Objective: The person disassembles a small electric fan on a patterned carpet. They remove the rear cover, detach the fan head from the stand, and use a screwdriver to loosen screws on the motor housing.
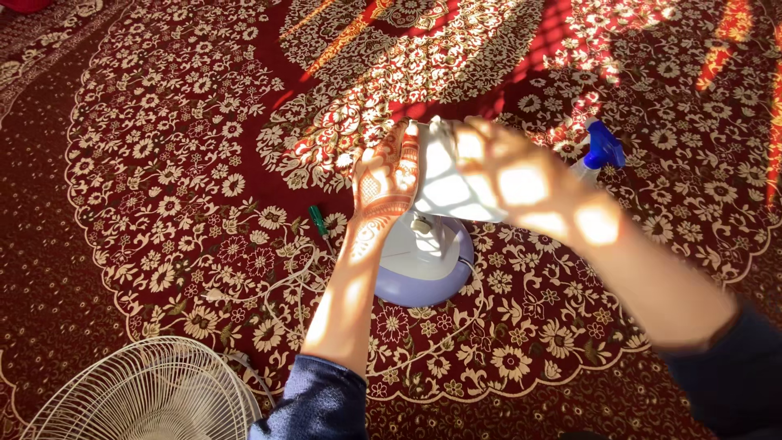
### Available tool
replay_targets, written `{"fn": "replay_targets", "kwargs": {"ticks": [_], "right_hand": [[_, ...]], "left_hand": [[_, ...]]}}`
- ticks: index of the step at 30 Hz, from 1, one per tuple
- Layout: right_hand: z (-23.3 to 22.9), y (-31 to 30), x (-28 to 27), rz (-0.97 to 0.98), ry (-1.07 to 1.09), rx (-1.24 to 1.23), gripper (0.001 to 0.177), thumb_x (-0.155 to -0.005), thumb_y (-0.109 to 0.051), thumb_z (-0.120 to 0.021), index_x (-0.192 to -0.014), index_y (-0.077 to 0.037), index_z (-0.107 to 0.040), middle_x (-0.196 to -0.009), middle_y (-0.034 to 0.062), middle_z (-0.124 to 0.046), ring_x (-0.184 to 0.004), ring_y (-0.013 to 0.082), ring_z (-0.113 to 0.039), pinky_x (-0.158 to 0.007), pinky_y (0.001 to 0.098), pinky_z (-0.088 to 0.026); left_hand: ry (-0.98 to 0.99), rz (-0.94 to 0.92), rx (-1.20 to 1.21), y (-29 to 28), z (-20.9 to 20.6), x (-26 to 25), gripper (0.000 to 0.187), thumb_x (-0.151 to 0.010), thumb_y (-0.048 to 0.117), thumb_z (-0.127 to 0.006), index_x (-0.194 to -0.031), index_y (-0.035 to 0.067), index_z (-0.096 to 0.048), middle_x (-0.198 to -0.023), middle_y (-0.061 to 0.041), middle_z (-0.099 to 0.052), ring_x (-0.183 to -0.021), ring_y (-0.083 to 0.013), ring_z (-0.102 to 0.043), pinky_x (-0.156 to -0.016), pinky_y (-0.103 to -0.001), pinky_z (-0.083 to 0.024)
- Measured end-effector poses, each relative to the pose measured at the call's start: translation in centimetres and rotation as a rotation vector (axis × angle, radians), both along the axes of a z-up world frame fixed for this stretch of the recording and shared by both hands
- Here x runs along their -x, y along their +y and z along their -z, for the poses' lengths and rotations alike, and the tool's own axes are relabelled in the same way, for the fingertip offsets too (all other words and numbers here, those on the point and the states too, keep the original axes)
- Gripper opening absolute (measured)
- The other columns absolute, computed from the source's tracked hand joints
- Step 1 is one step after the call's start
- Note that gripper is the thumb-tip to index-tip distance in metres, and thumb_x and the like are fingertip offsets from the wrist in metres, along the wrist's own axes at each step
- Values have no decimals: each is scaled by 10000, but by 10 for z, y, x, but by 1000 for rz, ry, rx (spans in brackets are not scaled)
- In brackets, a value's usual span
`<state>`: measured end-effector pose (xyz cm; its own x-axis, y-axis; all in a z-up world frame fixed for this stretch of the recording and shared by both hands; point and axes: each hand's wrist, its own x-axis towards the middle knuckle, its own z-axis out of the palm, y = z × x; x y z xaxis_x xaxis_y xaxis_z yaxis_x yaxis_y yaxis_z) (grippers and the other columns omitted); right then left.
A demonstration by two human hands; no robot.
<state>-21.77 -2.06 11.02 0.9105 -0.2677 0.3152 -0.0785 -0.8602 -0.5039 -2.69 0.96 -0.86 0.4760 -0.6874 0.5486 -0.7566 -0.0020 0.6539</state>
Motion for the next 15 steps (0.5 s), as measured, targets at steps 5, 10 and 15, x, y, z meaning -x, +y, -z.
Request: {"fn": "replay_targets", "kwargs": {"ticks": [5, 10, 15], "right_hand": [[53, 57, 1, 329, 7, 1004, 521, -872, -132, -675, -1319, 119, -586, -1449, 309, -505, -1305, 383, -550, -1130, 453, -413], [60, 12, -15, 366, 178, 927, 486, -779, -206, -671, -1223, -15, -633, -1448, 241, -503, -1363, 355, -489, -1124, 505, -353], [66, -102, -14, -491, -105, -834, 273, -987, -179, -634, -1259, -151, -641, -1319, 86, -631, -1181, 209, -608, -999, 344, -517]], "left_hand": [[-11, 13, 12, -6, -2, 0, 347, -1031, 348, -496, -1235, 155, -700, -962, -131, -737, -896, -318, -699, -844, -450, -542], [0, -6, 10, -2, -3, 1, 346, -1031, 346, -497, -1233, 153, -701, -964, -129, -737, -900, -317, -698, -848, -449, -541], [-17, -10, 3, 7, -9, 0, 345, -1031, 344, -498, -1231, 150, -701, -967, -128, -736, -904, -316, -697, -851, -449, -540]]}}
